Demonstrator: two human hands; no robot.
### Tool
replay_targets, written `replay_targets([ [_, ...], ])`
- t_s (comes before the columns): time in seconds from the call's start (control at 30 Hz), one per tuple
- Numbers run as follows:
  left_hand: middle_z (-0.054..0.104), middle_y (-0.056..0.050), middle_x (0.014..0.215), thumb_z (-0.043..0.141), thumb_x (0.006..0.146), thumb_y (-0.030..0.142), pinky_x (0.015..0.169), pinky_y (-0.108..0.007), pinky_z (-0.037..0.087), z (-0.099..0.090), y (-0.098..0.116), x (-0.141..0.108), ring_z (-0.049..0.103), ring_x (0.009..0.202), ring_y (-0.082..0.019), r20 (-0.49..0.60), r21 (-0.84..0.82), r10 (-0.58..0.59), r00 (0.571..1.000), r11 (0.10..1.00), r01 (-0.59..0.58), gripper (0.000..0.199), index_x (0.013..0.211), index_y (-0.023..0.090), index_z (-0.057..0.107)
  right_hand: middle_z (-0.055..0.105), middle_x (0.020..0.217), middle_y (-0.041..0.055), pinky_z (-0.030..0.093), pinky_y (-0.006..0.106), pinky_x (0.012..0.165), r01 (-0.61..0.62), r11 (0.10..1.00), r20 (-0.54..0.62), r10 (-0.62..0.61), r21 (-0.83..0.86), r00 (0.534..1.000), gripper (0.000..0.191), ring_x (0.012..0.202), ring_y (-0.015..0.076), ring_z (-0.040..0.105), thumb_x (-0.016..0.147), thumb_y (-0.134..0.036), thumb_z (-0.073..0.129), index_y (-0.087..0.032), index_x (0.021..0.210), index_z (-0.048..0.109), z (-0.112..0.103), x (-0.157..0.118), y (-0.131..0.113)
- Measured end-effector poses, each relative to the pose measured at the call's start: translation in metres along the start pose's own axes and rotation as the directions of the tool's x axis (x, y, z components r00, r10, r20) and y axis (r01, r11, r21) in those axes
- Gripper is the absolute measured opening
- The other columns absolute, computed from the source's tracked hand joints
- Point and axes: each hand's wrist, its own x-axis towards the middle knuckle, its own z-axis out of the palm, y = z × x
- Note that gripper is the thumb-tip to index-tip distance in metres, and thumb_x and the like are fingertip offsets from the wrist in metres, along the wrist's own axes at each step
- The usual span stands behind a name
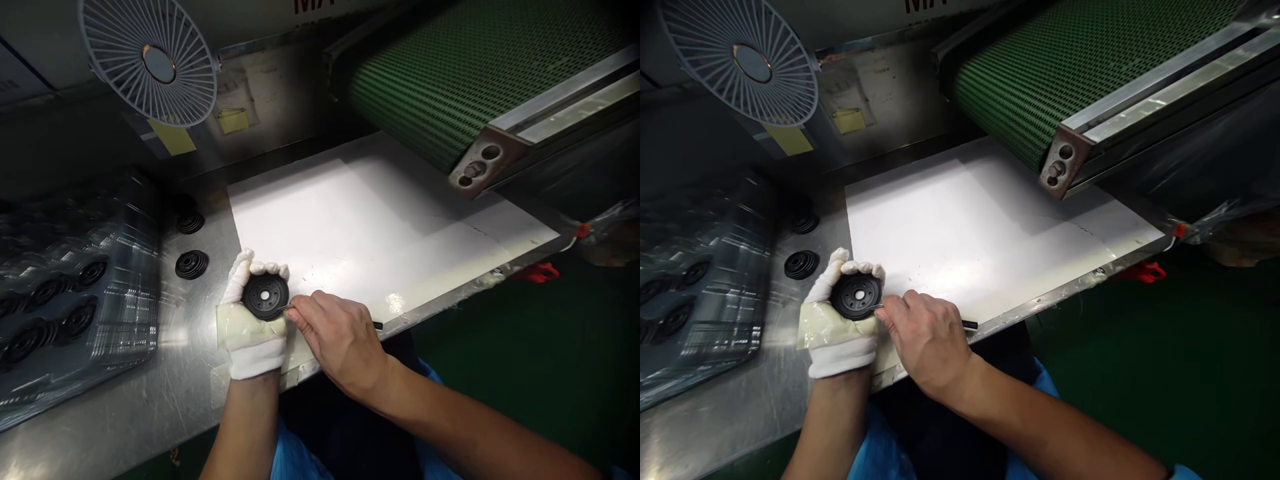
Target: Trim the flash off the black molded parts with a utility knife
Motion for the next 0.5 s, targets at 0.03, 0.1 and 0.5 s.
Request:
replay_targets([
  [0.03, 0.058, 0.004, 0.066, 0.055, 0.08, 0.012, 0.08, -0.03, 0.051, -0.0007, 0.0007, -0.0009, 0.057, 0.067, -0.009, 0.005, 0.009, -0.009, 1.0, 1.0, 0.009, 0.014, 0.091, 0.018, 0.061, 0.055, 0.073, 0.0005, 0.028, 0.03, 0.057, 0.001, 1.0, 0.002, -0.001, 0.006, 1.0, 0.034, 0.061, 0.0155, 0.046, 0.102, -0.038, 0.032, -0.022, 0.093, 0.061, 0.0004, 0.0, -0.0002],
  [0.1, 0.064, -0.001, 0.078, 0.055, 0.079, 0.016, 0.086, -0.039, 0.05, -0.0023, 0.0036, -0.003, 0.062, 0.08, -0.015, 0.047, 0.052, -0.095, 0.994, 0.994, 0.092, 0.02, 0.097, 0.018, 0.062, 0.055, 0.074, 0.0003, 0.028, 0.03, 0.058, 0.008, 1.0, 0.009, -0.008, 0.011, 1.0, 0.035, 0.063, 0.0159, 0.047, 0.102, -0.039, 0.031, -0.022, 0.093, 0.061, 0.0005, 0.0004, 0.0011],
  [0.5, 0.058, 0.002, 0.067, 0.053, 0.08, 0.013, 0.076, -0.031, 0.05, -0.0015, 0.0016, -0.0019, 0.056, 0.067, -0.01, 0.027, -0.013, -0.041, 0.999, 0.999, 0.041, 0.012, 0.088, 0.014, 0.061, 0.052, 0.073, -0.0011, 0.027, 0.03, 0.058, -0.024, 1.0, 0.016, 0.024, -0.013, 1.0, 0.032, 0.061, 0.0159, 0.046, 0.102, -0.038, 0.032, -0.023, 0.09, 0.058, -0.0008, -0.0004, 0.0026],
])
